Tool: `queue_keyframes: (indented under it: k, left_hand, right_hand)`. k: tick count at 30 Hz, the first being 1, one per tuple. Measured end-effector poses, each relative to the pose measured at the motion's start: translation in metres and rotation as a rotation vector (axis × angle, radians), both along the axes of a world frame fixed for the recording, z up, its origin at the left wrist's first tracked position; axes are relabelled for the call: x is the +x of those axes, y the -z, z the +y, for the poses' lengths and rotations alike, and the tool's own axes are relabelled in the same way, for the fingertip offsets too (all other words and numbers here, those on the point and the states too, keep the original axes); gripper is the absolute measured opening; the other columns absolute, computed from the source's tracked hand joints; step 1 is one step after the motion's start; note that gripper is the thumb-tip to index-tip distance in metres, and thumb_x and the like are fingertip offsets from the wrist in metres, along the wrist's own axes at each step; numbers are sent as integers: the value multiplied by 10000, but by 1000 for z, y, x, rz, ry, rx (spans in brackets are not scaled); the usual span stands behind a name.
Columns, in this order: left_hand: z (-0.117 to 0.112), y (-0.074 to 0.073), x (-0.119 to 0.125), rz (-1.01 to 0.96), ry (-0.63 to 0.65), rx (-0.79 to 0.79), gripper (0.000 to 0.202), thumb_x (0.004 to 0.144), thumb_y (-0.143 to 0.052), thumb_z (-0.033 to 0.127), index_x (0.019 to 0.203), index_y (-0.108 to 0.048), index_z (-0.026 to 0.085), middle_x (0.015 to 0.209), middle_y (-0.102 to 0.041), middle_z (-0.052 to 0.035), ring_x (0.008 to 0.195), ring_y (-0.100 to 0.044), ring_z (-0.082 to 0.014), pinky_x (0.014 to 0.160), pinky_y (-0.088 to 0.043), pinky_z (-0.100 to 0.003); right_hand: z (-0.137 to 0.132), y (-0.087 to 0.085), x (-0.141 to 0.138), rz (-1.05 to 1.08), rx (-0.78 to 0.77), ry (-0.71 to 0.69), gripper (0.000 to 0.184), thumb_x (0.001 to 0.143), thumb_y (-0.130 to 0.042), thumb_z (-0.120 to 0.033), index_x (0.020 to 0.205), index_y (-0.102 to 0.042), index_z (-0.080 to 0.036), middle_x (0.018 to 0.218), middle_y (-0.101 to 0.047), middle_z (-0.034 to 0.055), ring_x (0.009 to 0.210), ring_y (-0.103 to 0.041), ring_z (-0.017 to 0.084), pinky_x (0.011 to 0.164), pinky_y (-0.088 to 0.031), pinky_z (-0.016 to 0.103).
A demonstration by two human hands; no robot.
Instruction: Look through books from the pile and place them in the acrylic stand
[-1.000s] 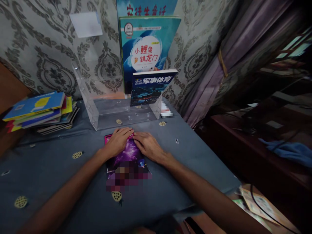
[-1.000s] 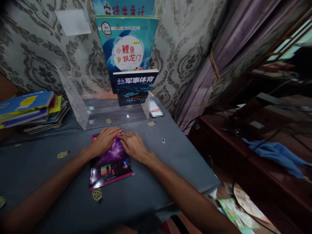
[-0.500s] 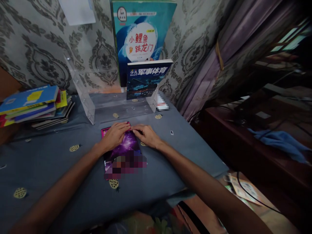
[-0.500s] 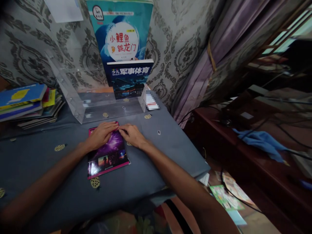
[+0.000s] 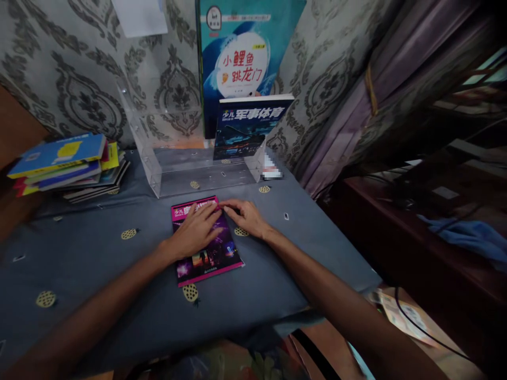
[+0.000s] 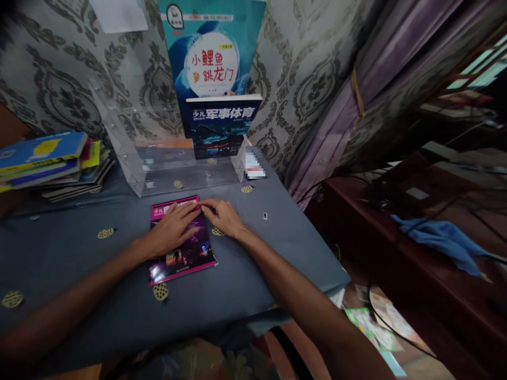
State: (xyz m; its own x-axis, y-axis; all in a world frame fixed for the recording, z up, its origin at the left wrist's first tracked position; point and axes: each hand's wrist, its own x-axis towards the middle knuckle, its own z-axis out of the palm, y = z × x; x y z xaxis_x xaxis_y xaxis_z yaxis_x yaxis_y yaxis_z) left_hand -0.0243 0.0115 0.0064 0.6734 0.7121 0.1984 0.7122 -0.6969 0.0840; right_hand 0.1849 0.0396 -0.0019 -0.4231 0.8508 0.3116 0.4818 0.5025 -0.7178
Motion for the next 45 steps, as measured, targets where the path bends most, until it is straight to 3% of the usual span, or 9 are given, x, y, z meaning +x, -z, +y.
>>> queue_keyframes:
  k: [5,13,20,23,26,30,34,39,45]
  left_hand:
    - [-17,0,0,47,16,21,550,1035,-309,508,1444,-433,162,1556,-398,-176,1471,-320,-289,1163,-262,-601]
    - [8,2,-22,40,40,33,532,1042,-340,473,1460,-410,151,1538,-431,-163,1451,-359,-286,1146,-264,-619]
    - [3,3,-20,-59,137,80,336,1026,-412,274,1291,-605,200,1359,-627,-93,1307,-535,-237,1118,-345,-525]
    - [1,2,-18,-99,176,69,319,1005,-434,223,1243,-645,200,1307,-659,-79,1251,-575,-220,1065,-423,-451]
    - [-1,-2,-15,-101,159,61,321,997,-440,221,1238,-651,199,1293,-663,-80,1236,-583,-221,1054,-438,-445]
    - [-14,-10,-10,-69,132,22,331,1003,-434,248,1258,-640,199,1309,-654,-86,1262,-564,-232,1082,-409,-484]
    - [-40,-15,-9,-64,200,-46,344,1027,-422,329,1248,-651,199,1312,-657,-82,1282,-550,-225,1101,-398,-452]
    - [-64,-11,-11,-46,234,10,347,1023,-441,334,1288,-621,199,1368,-617,-95,1319,-515,-268,1083,-412,-487]
    - [-65,-4,-9,-68,210,119,324,1027,-439,336,1215,-638,164,1252,-674,-110,1187,-604,-242,1010,-489,-443]
  right_hand:
    - [0,3,0,-4,39,-55,311,969,-489,-274,1192,-700,-225,1150,-745,69,1069,-686,238,954,-527,426]
    - [-2,7,-5,7,86,-164,367,998,-454,-308,1321,-614,-240,1324,-661,92,1239,-602,229,1073,-454,489]
    - [-3,3,-5,-49,73,-170,371,1005,-426,-291,1322,-613,-241,1271,-688,83,1194,-617,228,1044,-470,480]
    - [-4,5,-6,-69,93,-166,366,1000,-432,-276,1311,-620,-231,1269,-686,88,1206,-608,228,1054,-462,472]
    - [-5,7,-6,-87,116,-162,363,998,-429,-265,1304,-620,-232,1268,-685,88,1210,-605,226,1059,-464,466]
    - [-7,9,-7,-124,147,-149,369,995,-431,-263,1314,-607,-205,1294,-670,110,1247,-584,237,1076,-451,480]
    - [-10,10,-6,-152,172,-156,377,976,-449,-231,1315,-609,-194,1319,-657,120,1282,-561,253,1083,-438,504]
    - [-31,4,0,-124,191,-165,366,966,-454,-205,1280,-641,-218,1252,-692,101,1234,-590,251,1047,-470,490]
    - [-73,-5,14,12,57,-161,350,979,-454,-233,1261,-660,-248,1106,-747,62,1033,-674,203,926,-540,397]
